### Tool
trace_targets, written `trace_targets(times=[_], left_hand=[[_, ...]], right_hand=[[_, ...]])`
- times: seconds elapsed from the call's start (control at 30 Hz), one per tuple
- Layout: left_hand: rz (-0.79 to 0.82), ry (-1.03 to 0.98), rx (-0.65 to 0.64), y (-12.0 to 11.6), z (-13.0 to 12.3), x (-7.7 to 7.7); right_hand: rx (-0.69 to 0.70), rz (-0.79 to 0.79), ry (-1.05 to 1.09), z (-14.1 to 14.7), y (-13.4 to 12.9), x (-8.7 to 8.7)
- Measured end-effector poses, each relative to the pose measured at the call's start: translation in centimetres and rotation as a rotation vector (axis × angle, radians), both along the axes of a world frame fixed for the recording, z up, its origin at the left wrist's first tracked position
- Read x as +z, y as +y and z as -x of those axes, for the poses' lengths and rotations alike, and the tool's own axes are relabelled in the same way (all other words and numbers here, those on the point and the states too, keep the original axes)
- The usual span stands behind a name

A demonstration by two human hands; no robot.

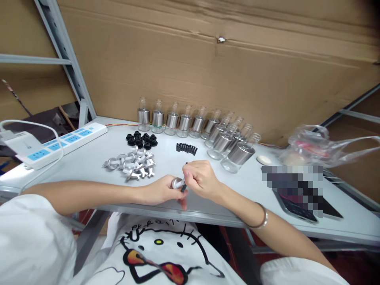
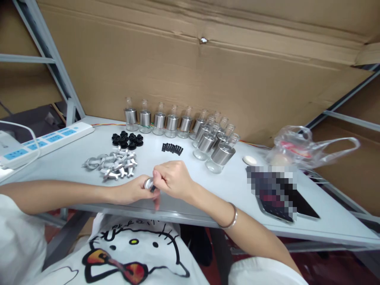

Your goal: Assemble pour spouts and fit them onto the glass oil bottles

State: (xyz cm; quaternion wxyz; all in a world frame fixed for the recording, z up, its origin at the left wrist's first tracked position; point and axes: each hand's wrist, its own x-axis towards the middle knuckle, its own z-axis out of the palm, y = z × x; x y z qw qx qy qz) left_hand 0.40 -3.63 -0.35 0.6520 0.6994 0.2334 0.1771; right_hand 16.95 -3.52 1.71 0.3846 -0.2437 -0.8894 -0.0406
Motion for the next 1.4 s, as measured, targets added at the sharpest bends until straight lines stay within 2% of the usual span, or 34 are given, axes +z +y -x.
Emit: trace_targets(times=[0.1,0.27,0.33,0.4,0.53,0.67,0.83,1.03,1.27,1.4], left_hand=[[0.06,-0.041,0.069,0.1,-0.2,-0.2],[0.181,-0.079,0.12,0.3,-0.2,-0.2],[0.179,-0.08,0.101,0.3,-0.1,-0.1],[0.144,-0.079,0.079,0.3,0.0,-0.1],[0.127,-0.091,0.06,0.3,0.0,-0.2],[0.12,-0.089,0.032,0.2,-0.1,0.1],[0.155,-0.034,0.012,-0.3,0.0,0.7],[0.102,0.05,-0.009,-0.7,0.2,0.5],[0.04,0.095,-0.03,-0.6,0.2,0.7],[0.018,0.071,-0.04,-0.7,0.3,0.1]], right_hand=[[-0.037,-0.04,-0.02,-0.1,0.3,-0.2],[-0.164,-0.266,-0.048,-0.6,1.0,-0.1],[-0.139,-0.336,-0.081,-0.9,1.0,0.1],[-0.055,-0.368,-0.116,-1.0,1.0,0.4],[0.072,-0.33,-0.14,-1.3,1.2,0.4],[0.121,-0.245,-0.216,-1.2,1.5,0.2],[0.097,-0.226,-0.252,-1.3,1.5,0.1],[0.028,-0.35,-0.291,-1.4,1.7,-0.7],[-0.018,-0.417,-0.331,-1.5,1.9,-1.0],[0.026,-0.309,-0.188,-1.2,1.3,-0.8]])
